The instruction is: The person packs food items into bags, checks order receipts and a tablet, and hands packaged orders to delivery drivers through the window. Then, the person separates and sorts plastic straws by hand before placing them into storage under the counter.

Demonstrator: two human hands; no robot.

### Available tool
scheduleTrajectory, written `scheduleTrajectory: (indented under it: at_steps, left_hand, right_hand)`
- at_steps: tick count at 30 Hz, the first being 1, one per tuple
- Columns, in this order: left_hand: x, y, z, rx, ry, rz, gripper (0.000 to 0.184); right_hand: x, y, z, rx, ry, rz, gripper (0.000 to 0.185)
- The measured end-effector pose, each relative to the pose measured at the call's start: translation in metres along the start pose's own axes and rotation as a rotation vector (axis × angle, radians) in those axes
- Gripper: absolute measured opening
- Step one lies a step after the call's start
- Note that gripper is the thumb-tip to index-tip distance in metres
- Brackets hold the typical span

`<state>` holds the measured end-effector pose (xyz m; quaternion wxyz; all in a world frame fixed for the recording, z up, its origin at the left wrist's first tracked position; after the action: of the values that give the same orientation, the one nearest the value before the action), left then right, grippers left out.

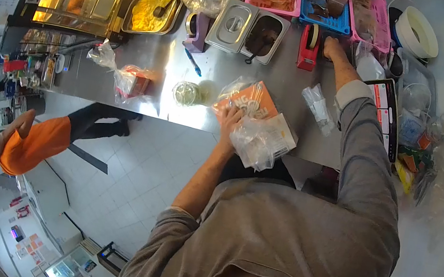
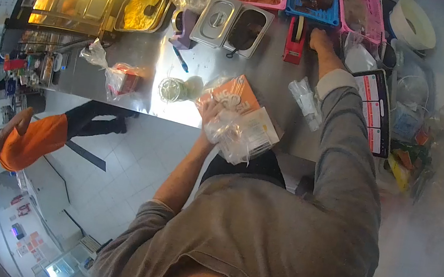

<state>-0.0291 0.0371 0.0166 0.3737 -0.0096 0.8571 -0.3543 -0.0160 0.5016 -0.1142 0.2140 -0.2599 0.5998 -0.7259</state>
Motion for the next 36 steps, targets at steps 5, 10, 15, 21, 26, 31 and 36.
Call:
scheduleTrajectory:
  at_steps: [5, 10, 15, 21, 26, 31, 36]
  left_hand:
    - [0.022, -0.022, -0.015, 0.204, -0.225, -0.071, 0.023]
    - [0.02, -0.025, 0.003, 0.322, -0.81, 0.438, 0.028]
    - [0.051, -0.018, 0.025, 0.158, -1.194, 1.082, 0.032]
    - [-0.011, -0.055, -0.037, 0.232, 0.266, -0.004, 0.028]
    - [0.013, -0.046, -0.024, 0.272, 0.089, 0.16, 0.03]
    - [0.014, -0.044, -0.015, 0.235, -0.333, 0.153, 0.032]
    - [0.06, -0.013, 0.029, 0.089, -0.766, 0.703, 0.025]
  right_hand:
    - [0.003, -0.039, 0.002, -0.367, -0.142, -0.002, 0.016]
    - [-0.008, -0.144, 0.092, -0.512, -0.037, -0.65, 0.019]
    - [0.1, -0.123, 0.229, -0.077, -0.277, -1.096, 0.017]
    - [0.195, -0.092, 0.298, -0.044, -0.758, -0.708, 0.015]
    - [0.193, -0.091, 0.292, -0.047, -0.88, -0.68, 0.015]
    - [0.197, -0.103, 0.291, 0.05, -0.808, -0.663, 0.015]
    - [0.226, -0.128, 0.255, 0.051, -0.617, -0.804, 0.02]
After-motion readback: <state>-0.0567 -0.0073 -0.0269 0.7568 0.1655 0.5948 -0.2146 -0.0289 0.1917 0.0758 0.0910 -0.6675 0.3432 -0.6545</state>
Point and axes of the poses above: each hand's wrist, its own z-axis away from the middle knuckle, its own y-axis out of the palm, x = y × z, the point moved 5 cm from there along -z, towards the middle knuckle, and after that the axes turned 12 degrees about -x, right-handed, at the moved point
